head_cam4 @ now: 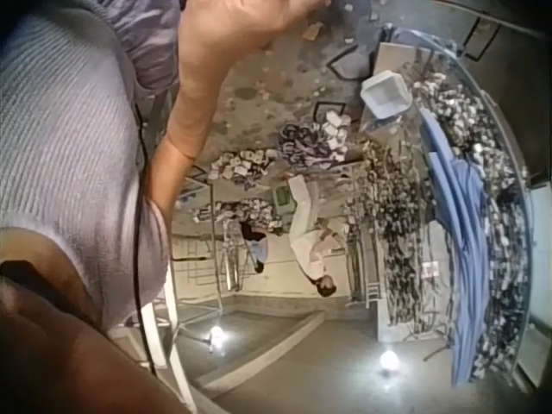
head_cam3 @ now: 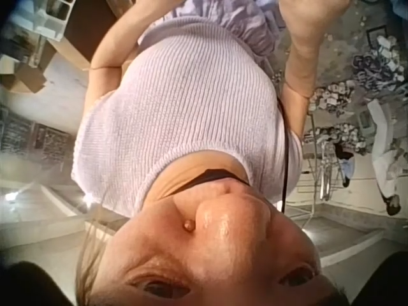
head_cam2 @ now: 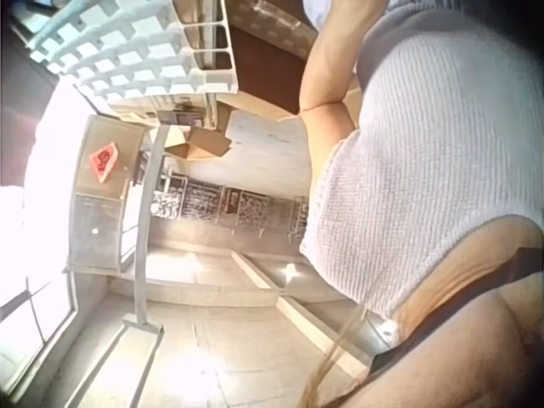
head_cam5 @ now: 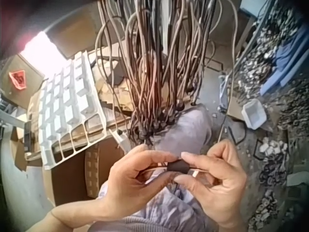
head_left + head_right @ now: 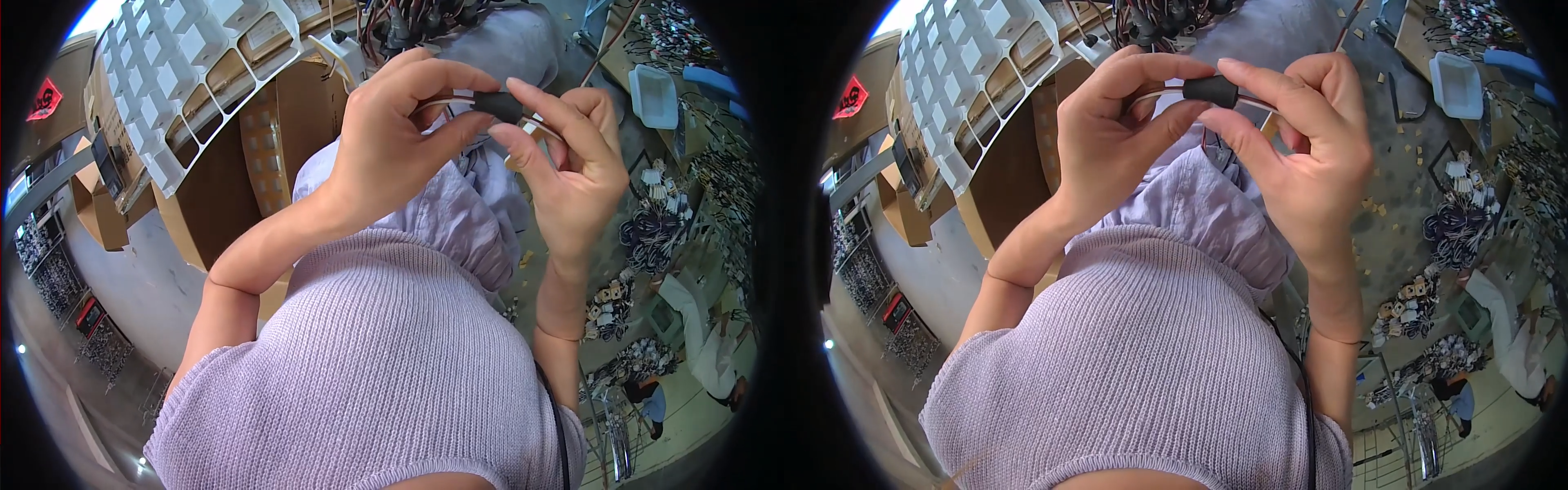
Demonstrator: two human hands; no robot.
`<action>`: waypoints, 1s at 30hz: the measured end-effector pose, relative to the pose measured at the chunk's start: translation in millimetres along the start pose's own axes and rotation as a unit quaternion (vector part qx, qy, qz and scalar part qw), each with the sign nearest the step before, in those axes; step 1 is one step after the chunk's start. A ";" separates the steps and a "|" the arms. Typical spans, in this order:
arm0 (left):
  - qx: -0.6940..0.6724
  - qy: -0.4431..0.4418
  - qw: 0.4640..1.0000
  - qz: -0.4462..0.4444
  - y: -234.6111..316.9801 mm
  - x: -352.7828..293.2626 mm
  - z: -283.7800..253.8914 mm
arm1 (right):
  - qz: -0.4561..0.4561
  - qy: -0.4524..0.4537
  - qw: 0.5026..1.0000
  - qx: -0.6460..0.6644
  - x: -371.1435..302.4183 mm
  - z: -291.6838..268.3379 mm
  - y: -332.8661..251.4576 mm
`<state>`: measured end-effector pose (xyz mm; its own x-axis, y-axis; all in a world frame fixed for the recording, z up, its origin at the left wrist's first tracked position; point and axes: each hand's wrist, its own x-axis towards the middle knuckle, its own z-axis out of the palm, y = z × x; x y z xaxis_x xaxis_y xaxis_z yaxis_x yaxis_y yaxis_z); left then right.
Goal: Assembling complex wire harnesses by inserting specific wires into plastic connectors and securing them with tape and housings.
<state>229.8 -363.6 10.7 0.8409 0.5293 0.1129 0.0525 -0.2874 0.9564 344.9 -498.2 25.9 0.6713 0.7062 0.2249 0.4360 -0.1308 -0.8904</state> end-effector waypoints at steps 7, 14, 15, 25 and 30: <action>-0.055 -0.060 0.993 -0.082 2.3 -5.7 -6.5 | -0.093 -0.014 0.988 -0.126 -3.1 1.8 0.6; -0.359 -0.305 0.862 -0.187 -18.6 3.1 -21.8 | -0.075 -0.216 0.945 0.234 -16.2 15.8 -33.7; -0.438 -0.380 0.772 -0.259 -23.5 0.0 -24.8 | -0.072 -0.213 0.945 0.239 -18.3 20.7 -33.2; -0.299 -0.375 0.811 -0.336 -20.6 -6.3 -39.7 | -0.252 -0.152 0.915 -0.274 1.5 0.4 -2.5; -0.257 -0.429 0.802 -0.327 -18.8 3.5 -49.6 | -0.271 -0.150 0.896 -0.318 6.8 -26.7 14.2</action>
<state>205.0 -316.7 6.5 0.7964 -0.3757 -0.4740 0.5902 0.3115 0.7447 371.6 -513.9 25.3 0.1084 0.9289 0.3541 0.9667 -0.0154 -0.2555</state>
